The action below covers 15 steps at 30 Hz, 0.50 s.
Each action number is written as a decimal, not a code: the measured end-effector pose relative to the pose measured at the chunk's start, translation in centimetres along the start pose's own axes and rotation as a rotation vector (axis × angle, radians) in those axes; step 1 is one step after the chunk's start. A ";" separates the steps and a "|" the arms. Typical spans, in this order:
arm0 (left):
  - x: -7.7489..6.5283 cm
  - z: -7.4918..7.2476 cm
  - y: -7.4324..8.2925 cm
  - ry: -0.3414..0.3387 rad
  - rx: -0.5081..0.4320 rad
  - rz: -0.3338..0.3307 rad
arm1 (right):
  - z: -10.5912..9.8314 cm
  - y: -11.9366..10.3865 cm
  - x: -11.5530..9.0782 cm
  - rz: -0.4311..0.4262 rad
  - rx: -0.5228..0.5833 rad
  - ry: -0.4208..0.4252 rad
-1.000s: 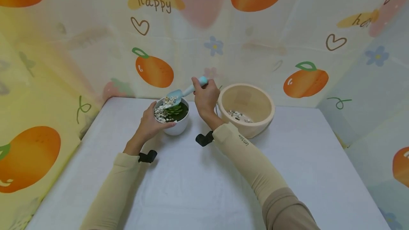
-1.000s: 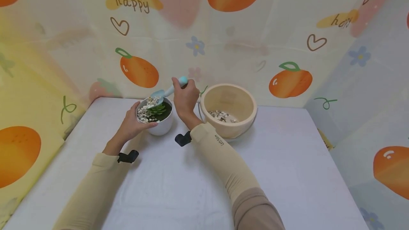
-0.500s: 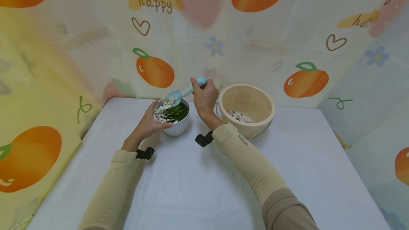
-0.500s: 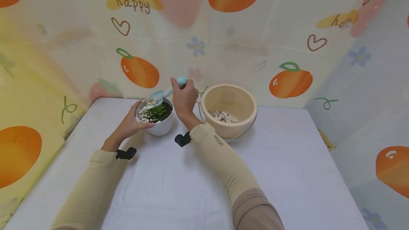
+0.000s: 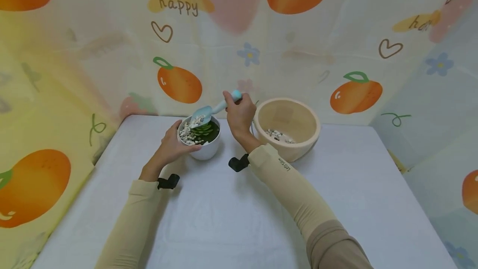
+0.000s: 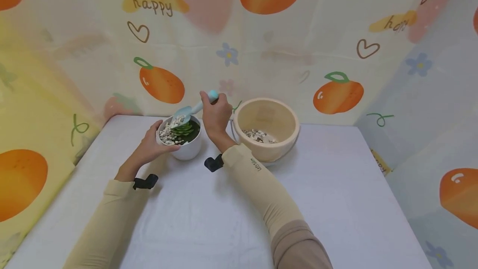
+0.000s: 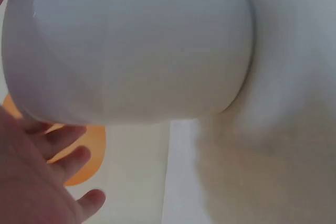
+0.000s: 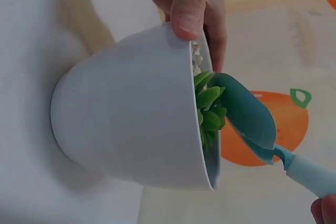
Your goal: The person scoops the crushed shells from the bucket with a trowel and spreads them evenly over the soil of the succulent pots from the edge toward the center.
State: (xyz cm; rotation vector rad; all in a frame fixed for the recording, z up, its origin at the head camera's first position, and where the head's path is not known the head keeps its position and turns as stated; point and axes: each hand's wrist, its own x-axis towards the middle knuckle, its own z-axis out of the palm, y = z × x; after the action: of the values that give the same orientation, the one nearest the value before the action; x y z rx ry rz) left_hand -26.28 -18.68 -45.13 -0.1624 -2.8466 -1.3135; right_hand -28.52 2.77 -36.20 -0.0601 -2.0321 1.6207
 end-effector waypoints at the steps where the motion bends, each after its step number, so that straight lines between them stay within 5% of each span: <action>1: 0.1 -0.2 -0.1 -0.019 -0.011 -0.004 | 0.0 0.0 0.0 0.002 0.000 -0.001; 6: 0.6 -0.5 -0.3 -0.108 -0.095 -0.009 | 0.1 0.2 0.0 -0.012 0.000 0.002; 15: -0.2 0.6 -0.4 -0.006 -0.108 -0.021 | 0.4 0.0 -0.1 -0.053 -0.017 -0.006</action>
State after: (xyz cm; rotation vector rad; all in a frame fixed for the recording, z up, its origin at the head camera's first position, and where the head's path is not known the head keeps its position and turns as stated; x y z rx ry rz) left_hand -26.07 -18.49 -45.78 -0.1376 -2.7906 -1.4744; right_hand -28.58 2.36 -36.35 -0.0079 -2.0346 1.5739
